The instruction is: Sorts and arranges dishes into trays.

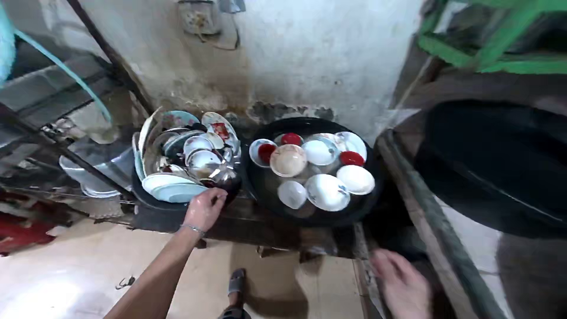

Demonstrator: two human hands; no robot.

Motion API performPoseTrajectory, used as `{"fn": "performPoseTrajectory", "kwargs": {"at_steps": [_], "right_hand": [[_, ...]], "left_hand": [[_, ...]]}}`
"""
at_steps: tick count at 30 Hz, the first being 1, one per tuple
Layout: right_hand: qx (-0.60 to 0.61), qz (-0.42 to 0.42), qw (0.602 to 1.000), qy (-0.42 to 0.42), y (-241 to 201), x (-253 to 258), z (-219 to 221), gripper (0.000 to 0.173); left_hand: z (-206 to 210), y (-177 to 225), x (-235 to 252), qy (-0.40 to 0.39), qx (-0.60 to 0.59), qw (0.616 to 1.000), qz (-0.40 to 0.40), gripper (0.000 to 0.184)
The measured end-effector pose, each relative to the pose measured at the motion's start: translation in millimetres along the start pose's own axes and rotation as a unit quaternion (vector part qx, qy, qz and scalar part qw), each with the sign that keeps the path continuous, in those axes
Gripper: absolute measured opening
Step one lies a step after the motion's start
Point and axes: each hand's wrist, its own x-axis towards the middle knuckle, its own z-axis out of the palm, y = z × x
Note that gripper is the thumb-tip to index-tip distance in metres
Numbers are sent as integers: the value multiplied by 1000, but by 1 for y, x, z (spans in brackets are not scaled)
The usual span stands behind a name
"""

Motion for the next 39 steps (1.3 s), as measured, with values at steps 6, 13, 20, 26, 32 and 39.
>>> {"fn": "performPoseTrajectory", "kwargs": {"at_steps": [6,13,20,26,32,39], "right_hand": [[-322,145,927,-129,-59,132,220,69],[-300,237,919,-99,-39,151,276,65],[-308,261,909,-104,-94,139,306,60],[-296,230,920,-117,-84,143,330,57],[34,302,950,-76,-70,140,344,46],[148,262,949,-94,-202,148,403,42]], "left_hand": [[-87,-103,95,29,-59,997,-29,21],[-108,-148,177,-143,-17,989,-37,28],[-47,-186,246,-173,132,972,-91,52],[-5,-210,279,-236,260,936,10,68],[20,-205,316,-290,295,909,54,35],[10,-174,317,-287,255,898,213,38]]}}
